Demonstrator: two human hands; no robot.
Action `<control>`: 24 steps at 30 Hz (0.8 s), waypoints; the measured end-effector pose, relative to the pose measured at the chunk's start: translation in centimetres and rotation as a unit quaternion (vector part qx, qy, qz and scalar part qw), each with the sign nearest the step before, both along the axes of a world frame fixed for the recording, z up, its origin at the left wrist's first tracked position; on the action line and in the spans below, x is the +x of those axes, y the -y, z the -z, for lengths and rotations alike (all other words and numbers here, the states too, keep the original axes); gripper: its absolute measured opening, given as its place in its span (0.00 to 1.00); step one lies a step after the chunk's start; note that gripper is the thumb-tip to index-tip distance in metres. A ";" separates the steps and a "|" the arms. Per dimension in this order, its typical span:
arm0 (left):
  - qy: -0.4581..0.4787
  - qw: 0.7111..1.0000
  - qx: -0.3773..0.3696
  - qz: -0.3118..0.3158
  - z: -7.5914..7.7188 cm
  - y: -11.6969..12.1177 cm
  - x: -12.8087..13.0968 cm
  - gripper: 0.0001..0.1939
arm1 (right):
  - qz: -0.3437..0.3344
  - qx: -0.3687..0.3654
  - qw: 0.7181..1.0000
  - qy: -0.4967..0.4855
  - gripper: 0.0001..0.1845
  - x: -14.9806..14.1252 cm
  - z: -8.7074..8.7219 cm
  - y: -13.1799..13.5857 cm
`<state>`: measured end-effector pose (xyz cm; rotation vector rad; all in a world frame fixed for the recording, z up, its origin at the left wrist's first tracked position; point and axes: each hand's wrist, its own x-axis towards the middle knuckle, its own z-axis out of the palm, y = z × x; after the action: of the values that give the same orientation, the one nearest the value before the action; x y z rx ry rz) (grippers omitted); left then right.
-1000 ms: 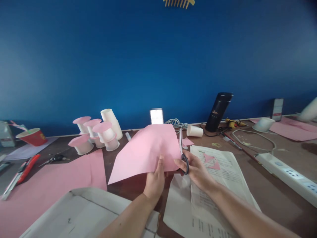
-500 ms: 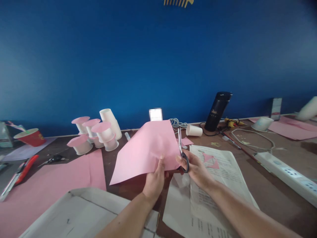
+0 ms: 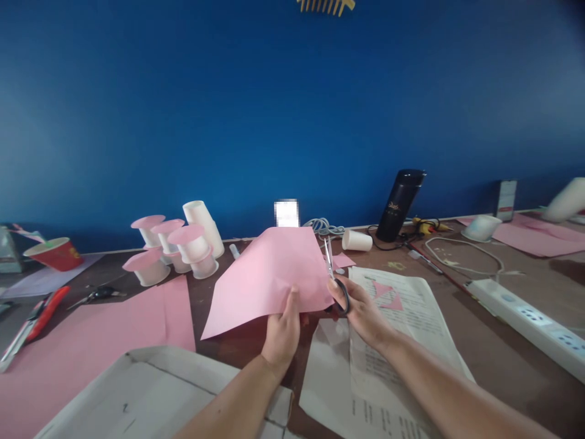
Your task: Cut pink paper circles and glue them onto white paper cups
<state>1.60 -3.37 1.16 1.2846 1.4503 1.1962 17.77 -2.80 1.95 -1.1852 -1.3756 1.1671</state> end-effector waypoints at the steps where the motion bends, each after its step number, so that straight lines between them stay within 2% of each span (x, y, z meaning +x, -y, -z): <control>1: 0.008 1.000 -0.028 0.010 -0.1 0.0 0.0 0.26 | 0.003 0.003 1.000 0.007 0.25 0.1 0.0 0.0; 4: 0.044 0.996 -0.079 0.019 -0.2 0.0 0.0 0.27 | 0.006 0.012 1.000 0.026 0.25 0.2 0.0 0.0; 13: 0.081 0.995 -0.058 -0.006 0.1 -0.5 -0.3 0.27 | 0.006 0.020 0.999 0.043 0.23 0.2 -0.3 -0.2; 17: 0.079 0.995 -0.058 -0.013 0.6 -1.1 -0.7 0.28 | 0.008 0.004 1.000 0.016 0.21 -0.1 -0.6 -0.1; 20: 0.082 0.994 -0.064 -0.044 0.7 -1.5 -1.1 0.28 | 0.013 -0.022 1.000 -0.018 0.19 -0.3 -0.7 0.0; 24: 0.042 0.992 -0.099 -0.066 0.5 -1.9 -1.5 0.33 | 0.010 -0.062 0.997 -0.042 0.26 -0.5 -0.3 0.0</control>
<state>0.11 -1.46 0.70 1.0052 1.5682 1.1453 17.28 -2.78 2.30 -1.2200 -1.2413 1.2892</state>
